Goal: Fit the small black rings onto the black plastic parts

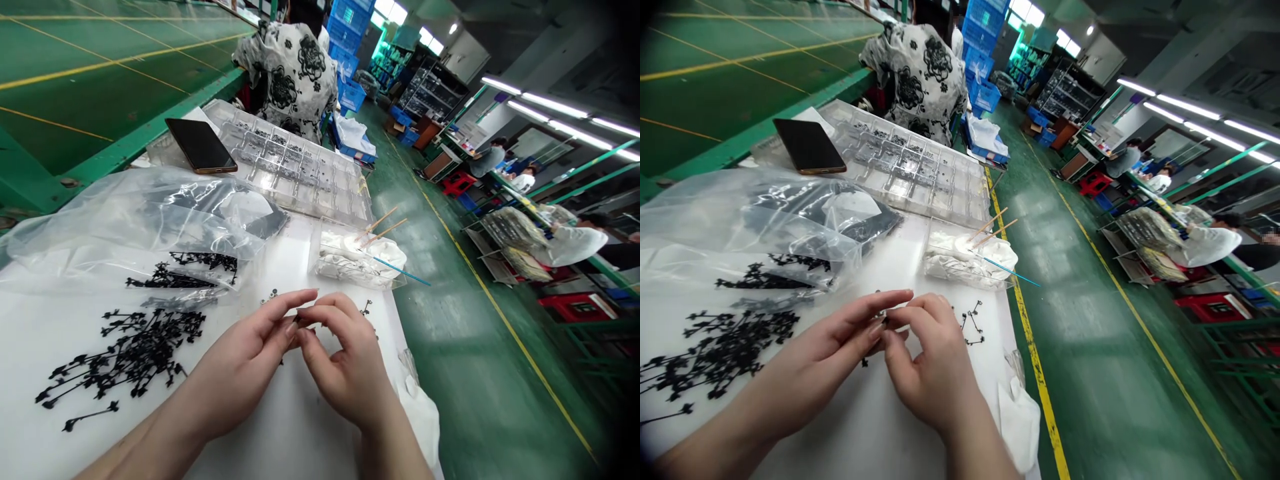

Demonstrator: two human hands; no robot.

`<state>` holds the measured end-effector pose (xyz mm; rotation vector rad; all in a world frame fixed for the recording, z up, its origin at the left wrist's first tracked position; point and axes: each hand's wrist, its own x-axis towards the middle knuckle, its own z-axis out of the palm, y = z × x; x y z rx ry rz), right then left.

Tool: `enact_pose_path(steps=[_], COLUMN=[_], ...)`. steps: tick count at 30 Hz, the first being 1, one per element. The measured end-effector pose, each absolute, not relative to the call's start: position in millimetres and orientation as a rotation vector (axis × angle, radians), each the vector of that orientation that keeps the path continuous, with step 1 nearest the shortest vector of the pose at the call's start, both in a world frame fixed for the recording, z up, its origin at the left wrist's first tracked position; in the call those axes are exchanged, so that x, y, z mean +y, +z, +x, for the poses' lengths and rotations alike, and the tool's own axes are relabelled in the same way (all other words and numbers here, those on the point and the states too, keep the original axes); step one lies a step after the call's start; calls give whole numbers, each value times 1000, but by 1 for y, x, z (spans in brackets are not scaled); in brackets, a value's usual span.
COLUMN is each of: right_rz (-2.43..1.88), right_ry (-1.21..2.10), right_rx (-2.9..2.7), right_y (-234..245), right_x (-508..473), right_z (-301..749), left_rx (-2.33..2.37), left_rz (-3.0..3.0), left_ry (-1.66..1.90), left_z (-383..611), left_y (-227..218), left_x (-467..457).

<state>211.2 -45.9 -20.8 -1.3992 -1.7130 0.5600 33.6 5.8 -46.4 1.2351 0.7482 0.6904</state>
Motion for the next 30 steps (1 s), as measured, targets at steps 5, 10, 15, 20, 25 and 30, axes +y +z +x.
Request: enact_pose_path(steps=[5,10,15,20,25,30], right_rz=[-1423,-1392,-1318,-1194,-1159,-1157], right_ry=[566,548,647,878,838,871], right_rx=[-1735,-1677,-1407,-1293,-1455,-1454], right_y=[-28,-27,-26,-25,-25,-27], right_x=[-43,-41,-42,-44,-44,-45], right_z=[217,217,220,222,219,219], left_rx=[737,703,715,906,881,872], left_rz=[1298,1167,1007,1258,1516,1571], left_ry=[654,639,627,653,716,678], left_z=[30,32,35,31,33,31], left_y=[-49,-44,-42,-41,-28,-21], left_x=[6,3,6,9,4,4])
